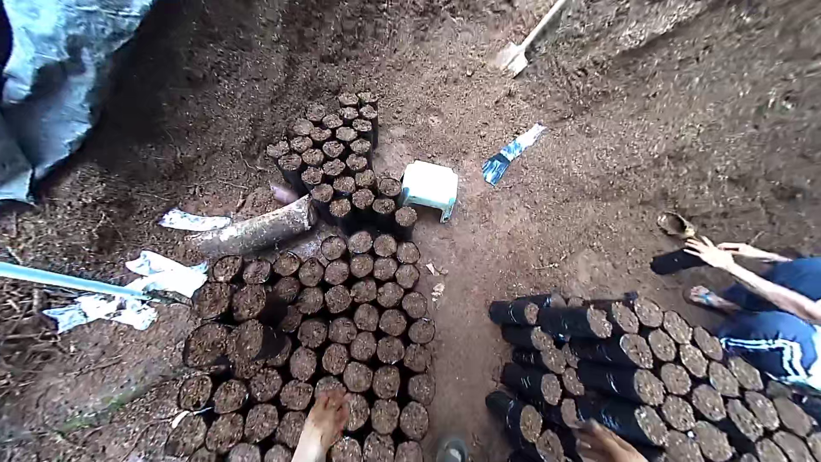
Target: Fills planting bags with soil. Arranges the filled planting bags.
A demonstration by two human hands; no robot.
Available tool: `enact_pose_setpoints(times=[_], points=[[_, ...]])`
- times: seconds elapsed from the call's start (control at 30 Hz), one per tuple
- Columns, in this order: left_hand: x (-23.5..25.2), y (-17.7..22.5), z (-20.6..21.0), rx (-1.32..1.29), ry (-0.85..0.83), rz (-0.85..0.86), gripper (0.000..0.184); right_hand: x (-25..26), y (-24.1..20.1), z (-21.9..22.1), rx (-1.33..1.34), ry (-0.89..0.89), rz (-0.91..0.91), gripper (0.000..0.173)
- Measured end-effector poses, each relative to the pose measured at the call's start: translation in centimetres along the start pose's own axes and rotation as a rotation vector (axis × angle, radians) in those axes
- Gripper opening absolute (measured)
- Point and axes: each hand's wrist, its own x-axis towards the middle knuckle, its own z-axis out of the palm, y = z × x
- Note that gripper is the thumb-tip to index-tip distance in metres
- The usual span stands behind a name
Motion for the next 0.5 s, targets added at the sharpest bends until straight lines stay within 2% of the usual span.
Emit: enact_pose_setpoints(times=[0.13,0.23,0.3,0.4,0.5], points=[[4.9,9.5,5.6,-0.01,-0.101,0.134,0.038,6.2,-10.9,1.8,-0.168,-0.029,-0.179,0.049],[9.9,16.8,11.6,-0.096,-0.138,0.156,0.037,12.1,-21.8,6.3,-0.361,-0.155,-0.295,0.044],[14.7,21.3,15.5,-0.172,-0.144,0.144,0.037,18.8,-29.2,11.6,-0.499,-0.236,-0.36,0.046],[24.1,27.6,20.3,-0.319,-0.096,0.136,0.04,30.6,-38.8,22.5,-0.599,-0.345,-0.398,0.051],[34.2,31.4,24.0,-0.512,0.025,-0.007,0.049,38.8,-43.5,31.8,-0.627,-0.41,-0.284,0.069]])
